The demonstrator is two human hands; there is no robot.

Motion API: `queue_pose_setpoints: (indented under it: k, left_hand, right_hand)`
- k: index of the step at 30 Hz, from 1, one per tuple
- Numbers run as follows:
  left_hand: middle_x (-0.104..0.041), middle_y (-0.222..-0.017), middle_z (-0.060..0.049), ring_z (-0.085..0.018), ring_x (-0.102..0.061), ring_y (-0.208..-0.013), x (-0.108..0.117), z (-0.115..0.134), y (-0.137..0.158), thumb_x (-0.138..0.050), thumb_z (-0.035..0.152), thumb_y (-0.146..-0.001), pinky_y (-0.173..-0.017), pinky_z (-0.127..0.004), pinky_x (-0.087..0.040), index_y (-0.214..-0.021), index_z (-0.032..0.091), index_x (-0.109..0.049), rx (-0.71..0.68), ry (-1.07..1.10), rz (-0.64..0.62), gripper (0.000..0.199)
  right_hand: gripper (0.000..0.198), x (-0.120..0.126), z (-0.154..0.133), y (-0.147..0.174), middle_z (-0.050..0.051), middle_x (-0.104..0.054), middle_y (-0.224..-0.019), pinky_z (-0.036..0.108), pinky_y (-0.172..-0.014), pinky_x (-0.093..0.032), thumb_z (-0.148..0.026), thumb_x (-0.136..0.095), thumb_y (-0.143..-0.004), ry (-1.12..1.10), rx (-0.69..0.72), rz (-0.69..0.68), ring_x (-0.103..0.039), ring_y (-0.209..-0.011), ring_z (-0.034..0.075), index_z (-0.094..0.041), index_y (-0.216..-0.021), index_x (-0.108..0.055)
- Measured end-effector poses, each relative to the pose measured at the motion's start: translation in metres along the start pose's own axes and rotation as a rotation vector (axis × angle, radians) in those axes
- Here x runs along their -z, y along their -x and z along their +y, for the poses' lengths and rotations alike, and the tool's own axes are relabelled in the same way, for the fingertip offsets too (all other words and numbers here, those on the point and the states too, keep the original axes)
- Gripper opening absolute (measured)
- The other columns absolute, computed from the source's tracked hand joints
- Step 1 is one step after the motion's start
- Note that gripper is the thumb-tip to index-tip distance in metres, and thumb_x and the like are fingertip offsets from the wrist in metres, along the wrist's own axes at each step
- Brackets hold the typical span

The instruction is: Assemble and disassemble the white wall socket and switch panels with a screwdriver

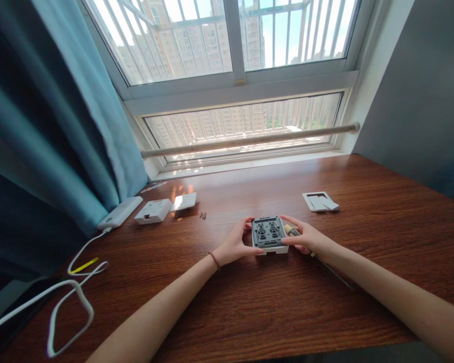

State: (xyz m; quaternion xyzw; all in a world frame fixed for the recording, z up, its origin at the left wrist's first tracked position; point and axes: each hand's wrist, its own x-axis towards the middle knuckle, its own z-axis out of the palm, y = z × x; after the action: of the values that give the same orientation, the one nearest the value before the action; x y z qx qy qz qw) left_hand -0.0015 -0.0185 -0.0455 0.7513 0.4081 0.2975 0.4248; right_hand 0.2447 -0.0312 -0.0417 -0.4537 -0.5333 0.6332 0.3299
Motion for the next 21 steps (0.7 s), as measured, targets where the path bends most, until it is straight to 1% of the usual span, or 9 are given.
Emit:
queue_pose_setpoints:
  k: [5, 9, 11, 13, 15, 18, 21]
  left_hand:
    - [-0.053, -0.109, -0.009, -0.024, -0.050, -0.103, 0.001, 0.002, -0.001, -0.079, 0.027, -0.056, -0.095, -0.043, -0.037, -0.123, 0.021, -0.037, 0.005, 0.037, -0.010, 0.080]
    - [-0.050, -0.117, -0.010, -0.026, -0.048, -0.112, 0.001, 0.000, -0.004, -0.082, 0.023, -0.050, -0.100, -0.044, -0.034, -0.117, 0.022, -0.039, -0.002, 0.189, -0.037, 0.079]
    - [-0.049, -0.119, -0.010, -0.026, -0.047, -0.115, 0.001, -0.002, -0.005, -0.083, 0.022, -0.049, -0.101, -0.045, -0.033, -0.115, 0.023, -0.039, -0.006, 0.274, -0.058, 0.079]
    - [-0.049, -0.122, -0.010, -0.027, -0.045, -0.118, 0.001, -0.004, -0.006, -0.083, 0.020, -0.049, -0.102, -0.046, -0.032, -0.115, 0.024, -0.037, -0.020, 0.315, -0.066, 0.081]
    - [-0.048, -0.123, -0.010, -0.027, -0.043, -0.121, 0.001, -0.005, -0.005, -0.084, 0.020, -0.049, -0.104, -0.046, -0.029, -0.117, 0.025, -0.036, -0.044, 0.319, -0.051, 0.083]
    - [-0.050, -0.122, -0.009, -0.027, -0.044, -0.121, -0.001, -0.004, -0.002, -0.083, 0.020, -0.051, -0.105, -0.046, -0.029, -0.120, 0.027, -0.032, -0.084, 0.328, -0.009, 0.086]
    - [-0.050, -0.124, -0.008, -0.027, -0.047, -0.119, -0.003, -0.004, 0.003, -0.082, 0.022, -0.053, -0.106, -0.048, -0.026, -0.124, 0.028, -0.029, -0.116, 0.325, 0.025, 0.089]
  right_hand:
    - [0.087, 0.000, 0.000, 0.001, -0.008, -0.053, -0.055, 0.015, -0.032, -0.027, -0.029, -0.072, -0.065, 0.016, 0.003, -0.009, -0.035, -0.034, 0.003, -0.025, -0.139, -0.026]
    - [0.087, -0.001, -0.002, 0.002, -0.008, -0.052, -0.056, 0.014, -0.031, -0.027, -0.029, -0.072, -0.066, 0.040, 0.014, 0.001, -0.035, -0.034, 0.003, -0.026, -0.140, -0.026]
    - [0.087, -0.002, -0.003, 0.003, -0.008, -0.052, -0.056, 0.014, -0.031, -0.028, -0.029, -0.072, -0.066, 0.045, 0.019, 0.007, -0.036, -0.034, 0.003, -0.027, -0.140, -0.026]
    - [0.087, -0.004, -0.004, 0.004, -0.009, -0.050, -0.054, 0.014, -0.031, -0.028, -0.029, -0.071, -0.066, 0.038, 0.027, 0.010, -0.035, -0.034, 0.003, -0.027, -0.140, -0.026]
    - [0.083, -0.006, -0.004, 0.004, -0.010, -0.047, -0.049, 0.014, -0.030, -0.028, -0.029, -0.071, -0.066, 0.037, 0.029, 0.016, -0.033, -0.032, 0.003, -0.024, -0.138, -0.031]
    - [0.071, -0.009, -0.002, 0.004, -0.011, -0.043, -0.042, 0.015, -0.029, -0.027, -0.031, -0.070, -0.067, 0.043, 0.030, 0.053, -0.031, -0.031, 0.003, -0.017, -0.131, -0.042]
    - [0.061, -0.012, 0.001, 0.003, -0.010, -0.045, -0.042, 0.015, -0.028, -0.026, -0.033, -0.069, -0.069, 0.011, 0.067, 0.112, -0.030, -0.030, 0.002, -0.014, -0.123, -0.049]
